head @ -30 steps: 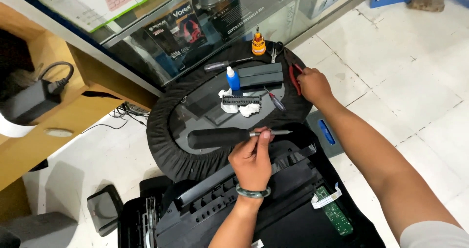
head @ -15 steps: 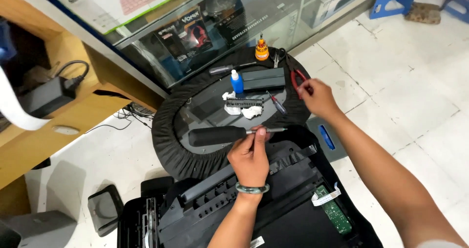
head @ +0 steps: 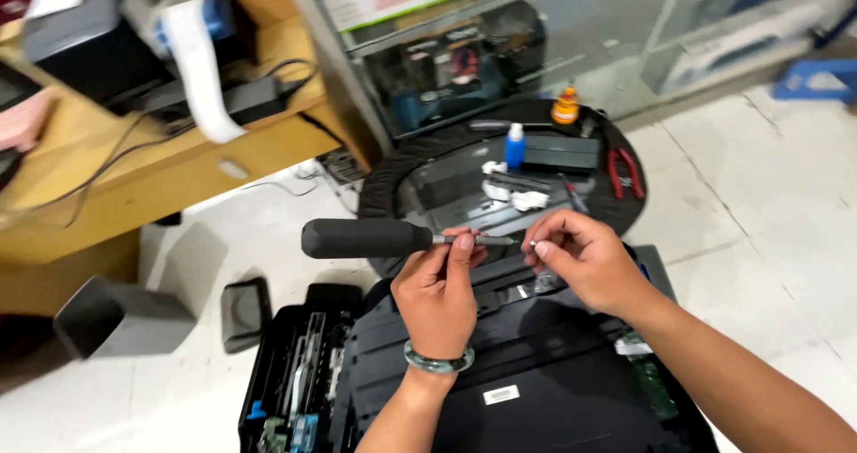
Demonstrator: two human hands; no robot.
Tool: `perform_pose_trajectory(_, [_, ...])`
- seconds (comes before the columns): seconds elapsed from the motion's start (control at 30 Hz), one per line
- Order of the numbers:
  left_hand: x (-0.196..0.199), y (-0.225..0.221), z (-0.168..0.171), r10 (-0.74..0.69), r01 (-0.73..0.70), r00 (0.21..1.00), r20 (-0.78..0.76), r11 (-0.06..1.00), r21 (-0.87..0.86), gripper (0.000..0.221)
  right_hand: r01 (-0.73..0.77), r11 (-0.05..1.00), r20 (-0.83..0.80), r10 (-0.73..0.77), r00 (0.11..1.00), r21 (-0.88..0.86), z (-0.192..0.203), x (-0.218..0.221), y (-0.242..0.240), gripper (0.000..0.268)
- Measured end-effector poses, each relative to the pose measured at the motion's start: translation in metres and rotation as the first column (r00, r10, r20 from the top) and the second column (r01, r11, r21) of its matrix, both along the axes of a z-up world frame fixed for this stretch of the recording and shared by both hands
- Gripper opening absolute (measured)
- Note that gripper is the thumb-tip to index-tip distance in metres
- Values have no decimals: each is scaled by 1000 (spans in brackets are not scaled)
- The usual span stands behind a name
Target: Securing the outer casing of a printer by fastening screws with a manual screwdriver.
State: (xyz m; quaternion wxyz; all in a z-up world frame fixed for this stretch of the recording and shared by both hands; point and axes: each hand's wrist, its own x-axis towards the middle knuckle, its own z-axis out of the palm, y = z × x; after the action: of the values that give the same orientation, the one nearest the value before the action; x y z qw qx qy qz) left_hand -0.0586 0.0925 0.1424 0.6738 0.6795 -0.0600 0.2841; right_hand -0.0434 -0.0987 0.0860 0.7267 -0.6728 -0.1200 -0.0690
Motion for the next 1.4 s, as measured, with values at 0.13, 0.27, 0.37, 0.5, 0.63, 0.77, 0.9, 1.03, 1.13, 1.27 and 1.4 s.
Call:
perform_pose_trajectory(0.13, [-14, 33, 16, 77, -78, 997, 12, 997, 30, 20, -120, 993, -25, 120, 992, 6, 16, -2, 37, 3])
perform_pose_trajectory(0.27, [-23, 57, 21, 86, -86, 996, 14, 996, 1, 23, -215, 976, -26, 216, 976, 22, 14, -2, 72, 4])
perform_pose_trajectory(0.37, [-26, 69, 19, 114, -114, 993, 25, 993, -16, 24, -286, 958, -22, 286, 958, 9, 18, -6, 92, 3])
perform_pose_trajectory(0.5, [-28, 75, 29, 182, -189, 979, 89, 979, 80, 21, -298, 953, -32, 300, 954, 55, 26, -13, 112, 6])
perform_pose_trajectory(0.63, [-28, 78, 34, 169, -171, 980, 104, 985, 6, 22, -297, 951, -58, 302, 951, 86, 23, -12, 119, 7])
perform_pose_trajectory(0.77, [-27, 78, 34, 189, -193, 978, 88, 980, 39, 22, -295, 952, -96, 302, 948, 83, 28, -14, 126, 7])
perform_pose_trajectory(0.9, [-26, 81, 26, 179, -184, 976, 123, 982, 32, 23, -295, 955, -119, 296, 948, 31, 23, -13, 127, 8])
perform_pose_trajectory(1.03, [-29, 86, 31, 213, -221, 970, 113, 974, 59, 22, -312, 950, -132, 312, 941, 23, 29, -17, 134, 7])
perform_pose_trajectory(1.13, [-31, 90, 34, 224, -228, 968, 113, 973, 25, 22, -328, 943, -141, 334, 932, 64, 29, -17, 137, 7])
perform_pose_trajectory(1.27, [-32, 99, 32, 225, -229, 966, 124, 973, 19, 22, -340, 935, -148, 352, 924, 99, 33, -17, 143, 6])
perform_pose_trajectory(1.4, [-33, 106, 29, 227, -231, 965, 130, 973, 18, 21, -353, 931, -171, 365, 915, 95, 25, -14, 150, 8])
